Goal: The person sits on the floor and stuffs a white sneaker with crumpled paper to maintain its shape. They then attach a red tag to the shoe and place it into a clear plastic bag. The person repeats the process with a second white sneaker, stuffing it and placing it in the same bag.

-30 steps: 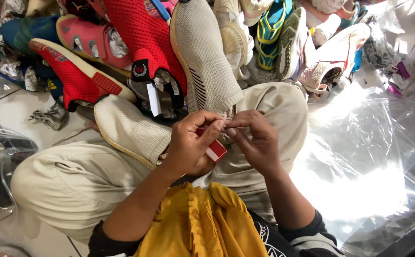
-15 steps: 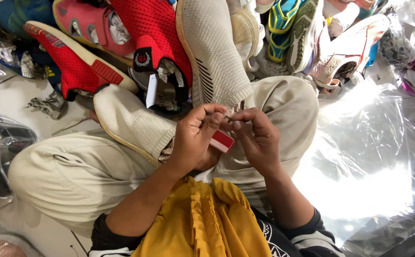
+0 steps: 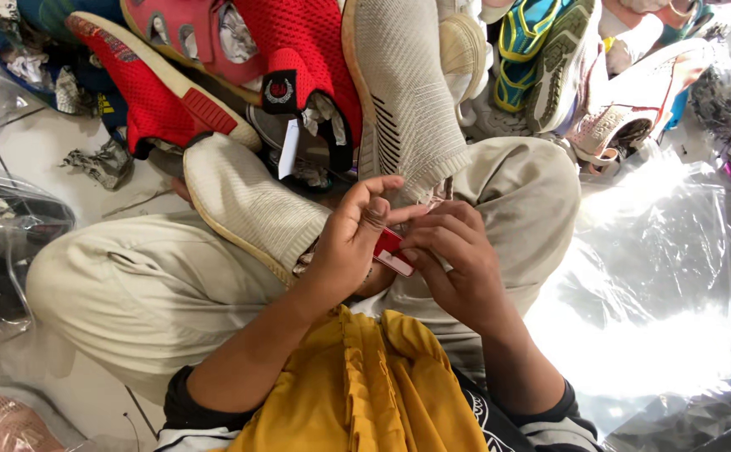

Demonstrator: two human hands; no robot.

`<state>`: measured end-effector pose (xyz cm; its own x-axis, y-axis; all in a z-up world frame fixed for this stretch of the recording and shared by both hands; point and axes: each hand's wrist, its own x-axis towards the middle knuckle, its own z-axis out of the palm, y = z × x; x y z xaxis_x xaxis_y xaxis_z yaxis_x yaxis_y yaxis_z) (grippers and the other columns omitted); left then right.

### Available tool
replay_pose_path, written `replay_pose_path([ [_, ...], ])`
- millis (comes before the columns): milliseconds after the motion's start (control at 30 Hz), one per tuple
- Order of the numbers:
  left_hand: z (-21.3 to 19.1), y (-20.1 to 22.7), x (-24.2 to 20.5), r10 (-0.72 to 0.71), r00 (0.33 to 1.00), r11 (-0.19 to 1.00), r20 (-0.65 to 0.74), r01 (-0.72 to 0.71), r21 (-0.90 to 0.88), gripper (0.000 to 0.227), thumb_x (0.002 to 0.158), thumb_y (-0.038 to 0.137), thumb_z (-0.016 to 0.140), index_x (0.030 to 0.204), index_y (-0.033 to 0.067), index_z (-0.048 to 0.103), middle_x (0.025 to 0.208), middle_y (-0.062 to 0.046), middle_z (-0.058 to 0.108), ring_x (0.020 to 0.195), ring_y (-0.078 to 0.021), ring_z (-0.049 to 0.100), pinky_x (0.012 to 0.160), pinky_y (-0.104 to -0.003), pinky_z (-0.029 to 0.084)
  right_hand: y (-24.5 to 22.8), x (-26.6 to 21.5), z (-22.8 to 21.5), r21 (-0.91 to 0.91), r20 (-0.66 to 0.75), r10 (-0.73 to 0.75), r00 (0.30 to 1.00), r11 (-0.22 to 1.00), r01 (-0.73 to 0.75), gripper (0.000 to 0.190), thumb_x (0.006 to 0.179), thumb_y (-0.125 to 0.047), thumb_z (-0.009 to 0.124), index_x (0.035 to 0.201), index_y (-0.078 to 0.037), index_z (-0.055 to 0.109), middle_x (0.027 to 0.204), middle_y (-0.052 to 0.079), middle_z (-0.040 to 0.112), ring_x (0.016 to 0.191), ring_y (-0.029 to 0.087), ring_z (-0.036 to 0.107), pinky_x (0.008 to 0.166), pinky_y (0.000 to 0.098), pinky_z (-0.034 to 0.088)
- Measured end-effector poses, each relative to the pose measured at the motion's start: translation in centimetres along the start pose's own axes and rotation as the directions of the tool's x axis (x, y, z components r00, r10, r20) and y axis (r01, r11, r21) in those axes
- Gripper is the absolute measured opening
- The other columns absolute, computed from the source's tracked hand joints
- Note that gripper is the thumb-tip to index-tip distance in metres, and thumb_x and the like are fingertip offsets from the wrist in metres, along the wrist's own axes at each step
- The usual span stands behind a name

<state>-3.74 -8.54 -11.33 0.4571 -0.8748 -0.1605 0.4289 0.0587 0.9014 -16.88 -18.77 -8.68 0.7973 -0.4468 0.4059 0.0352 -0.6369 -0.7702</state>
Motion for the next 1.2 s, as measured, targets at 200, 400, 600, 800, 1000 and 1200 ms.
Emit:
replay_pose_path([
  [200, -0.4, -1.1, 0.0, -0.244, 0.967, 0.896, 0.075, 0.254, -0.364, 0.075, 0.096, 0.061, 0.054, 0.144, 0.0055, 0.039, 0.137, -0.034, 0.059, 0.102, -0.0409, 0.072, 0.071, -0.047, 0.065, 1.6, -0.5, 0.2, 0.108, -0.064, 0.021, 0.998, 0.994, -0.014, 0.011, 0.096, -0.014, 0.070, 0.093, -0.005, 0.075, 0.084, 0.011, 0.070, 0.079, 0.034, 0.063, 0.084, 0.0461, 0.052],
  [400, -1.7, -1.0, -1.1, -0.051, 0.993, 0.994, 0.106, 0.061, -0.092, 0.053, 0.101, 0.035, 0.063, 0.136, -0.0035, 0.054, 0.119, -0.023, 0.072, 0.099, -0.0253, 0.073, 0.086, -0.041, 0.064, 2.2, -1.1, 0.3, 0.276, -0.163, 0.197, 0.967, 0.950, -0.148, 0.008, 0.100, -0.005, 0.067, 0.100, 0.001, 0.070, 0.092, 0.012, 0.065, 0.086, 0.024, 0.061, 0.085, 0.0367, 0.049],
  [600, -1.3, -2.0, -0.5, -0.002, 0.999, 0.999, -0.033, 0.004, 0.054, 0.027, 0.101, 0.019, 0.068, 0.121, 0.0002, 0.067, 0.092, -0.014, 0.075, 0.082, -0.0120, 0.072, 0.077, -0.030, 0.062, 2.3, -1.4, 0.5, 0.336, -0.134, 0.269, 0.954, 0.918, -0.211, 0.011, 0.100, -0.006, 0.066, 0.100, 0.004, 0.069, 0.090, 0.014, 0.060, 0.084, 0.024, 0.059, 0.084, 0.0373, 0.048],
  [800, -1.5, -0.6, -0.7, -0.010, 1.000, 0.999, -0.024, 0.011, 0.050, 0.033, 0.096, 0.017, 0.073, 0.124, 0.0022, 0.065, 0.082, -0.010, 0.075, 0.076, -0.0062, 0.066, 0.072, -0.023, 0.058, 2.5, -1.9, 0.6, 0.469, -0.128, 0.372, 0.919, 0.839, -0.274, 0.012, 0.100, -0.003, 0.065, 0.102, 0.009, 0.065, 0.087, 0.015, 0.061, 0.083, 0.020, 0.059, 0.084, 0.0345, 0.050],
  [1000, -1.4, -1.3, -0.6, -0.002, 1.000, 1.000, 0.026, 0.003, -0.008, 0.028, 0.101, 0.021, 0.066, 0.119, -0.0007, 0.067, 0.079, -0.010, 0.072, 0.073, -0.0059, 0.062, 0.066, -0.020, 0.053, 2.1, -1.7, 0.7, 0.451, -0.123, 0.435, 0.892, 0.825, -0.340, 0.013, 0.100, -0.004, 0.066, 0.105, 0.008, 0.065, 0.085, 0.011, 0.061, 0.083, 0.013, 0.058, 0.082, 0.0303, 0.051],
  [1200, -0.8, -1.0, -0.8, -0.022, 1.000, 0.995, -0.006, 0.021, -0.098, 0.026, 0.100, 0.016, 0.067, 0.118, -0.0032, 0.068, 0.079, -0.011, 0.073, 0.072, -0.0060, 0.061, 0.065, -0.020, 0.052, 1.9, -1.0, 0.5, 0.381, -0.100, 0.323, 0.941, 0.886, -0.264, 0.011, 0.099, -0.005, 0.067, 0.100, 0.006, 0.068, 0.086, 0.013, 0.062, 0.079, 0.017, 0.058, 0.078, 0.0321, 0.049],
])
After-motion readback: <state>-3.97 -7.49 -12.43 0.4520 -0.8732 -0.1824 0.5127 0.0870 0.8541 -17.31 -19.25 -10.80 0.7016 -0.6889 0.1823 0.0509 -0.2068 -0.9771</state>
